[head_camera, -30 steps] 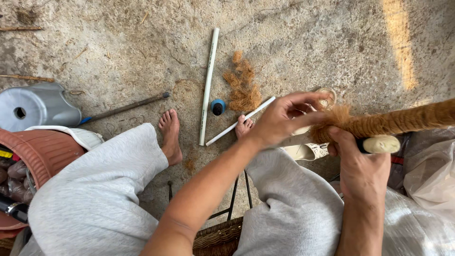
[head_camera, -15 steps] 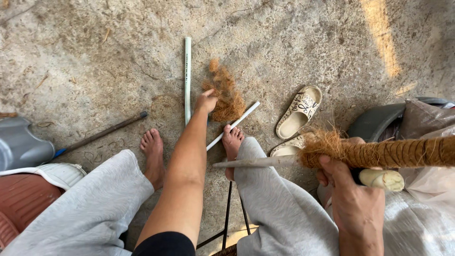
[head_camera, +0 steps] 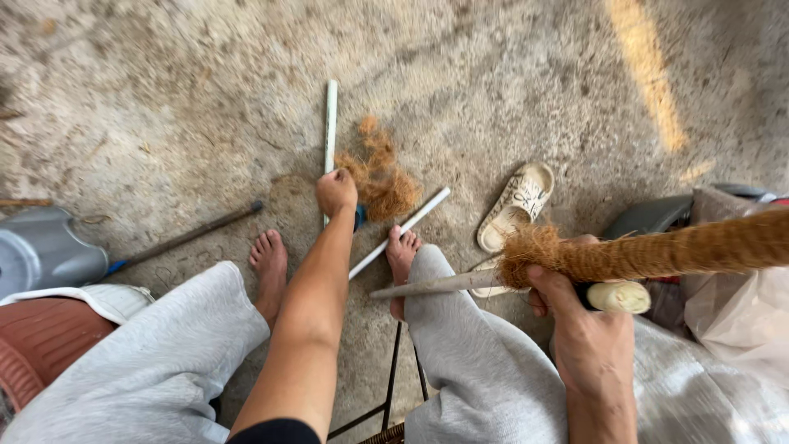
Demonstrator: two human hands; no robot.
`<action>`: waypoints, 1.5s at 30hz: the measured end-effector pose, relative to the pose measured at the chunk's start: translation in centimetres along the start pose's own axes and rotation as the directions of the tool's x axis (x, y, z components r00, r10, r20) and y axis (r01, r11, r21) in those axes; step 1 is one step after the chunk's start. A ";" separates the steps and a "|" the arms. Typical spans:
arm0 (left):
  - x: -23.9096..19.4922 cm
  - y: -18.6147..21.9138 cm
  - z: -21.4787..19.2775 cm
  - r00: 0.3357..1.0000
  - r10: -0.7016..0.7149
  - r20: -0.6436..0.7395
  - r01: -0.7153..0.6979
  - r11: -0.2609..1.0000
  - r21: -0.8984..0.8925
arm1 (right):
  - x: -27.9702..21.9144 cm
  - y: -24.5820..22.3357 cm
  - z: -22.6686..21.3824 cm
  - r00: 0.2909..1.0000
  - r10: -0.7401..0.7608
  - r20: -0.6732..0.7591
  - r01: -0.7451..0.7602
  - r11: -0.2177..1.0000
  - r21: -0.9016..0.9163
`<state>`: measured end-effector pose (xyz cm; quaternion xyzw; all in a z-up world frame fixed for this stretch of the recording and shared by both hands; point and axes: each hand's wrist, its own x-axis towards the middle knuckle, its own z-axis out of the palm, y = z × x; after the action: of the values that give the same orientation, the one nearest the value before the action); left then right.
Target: The person is sitting on a low chair and wrapping fibrous material around a long white rod to create a broom head. They use their hands to gather and press the fibers onto the rod, working their way along its length.
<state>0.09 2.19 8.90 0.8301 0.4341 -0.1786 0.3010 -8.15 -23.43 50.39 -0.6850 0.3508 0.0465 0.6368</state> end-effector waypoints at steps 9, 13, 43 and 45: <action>-2.2 0.5 -13.3 0.882 0.352 -0.314 -0.443 0.847 -0.295 | -0.7 0.4 0.1 0.997 -0.072 0.040 0.071 0.997 0.027; -4.6 1.2 -18.8 0.810 0.419 -0.410 -0.560 0.761 -0.328 | -1.7 0.2 0.1 0.991 -0.120 0.066 0.121 0.993 -0.008; -33.6 0.7 -42.0 0.337 0.941 -0.031 -0.766 0.255 -0.590 | -15.4 5.5 7.2 0.726 -0.449 0.520 0.431 0.887 0.165; -32.5 -0.9 -41.7 0.276 0.948 -0.162 -0.789 0.127 -0.601 | -14.8 5.9 7.0 0.728 -0.468 0.501 0.404 0.883 0.237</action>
<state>-17.36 10.02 58.22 0.7541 -0.1520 0.0673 0.6353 -19.79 -10.54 51.71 -0.6691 -0.0136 0.0686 0.7399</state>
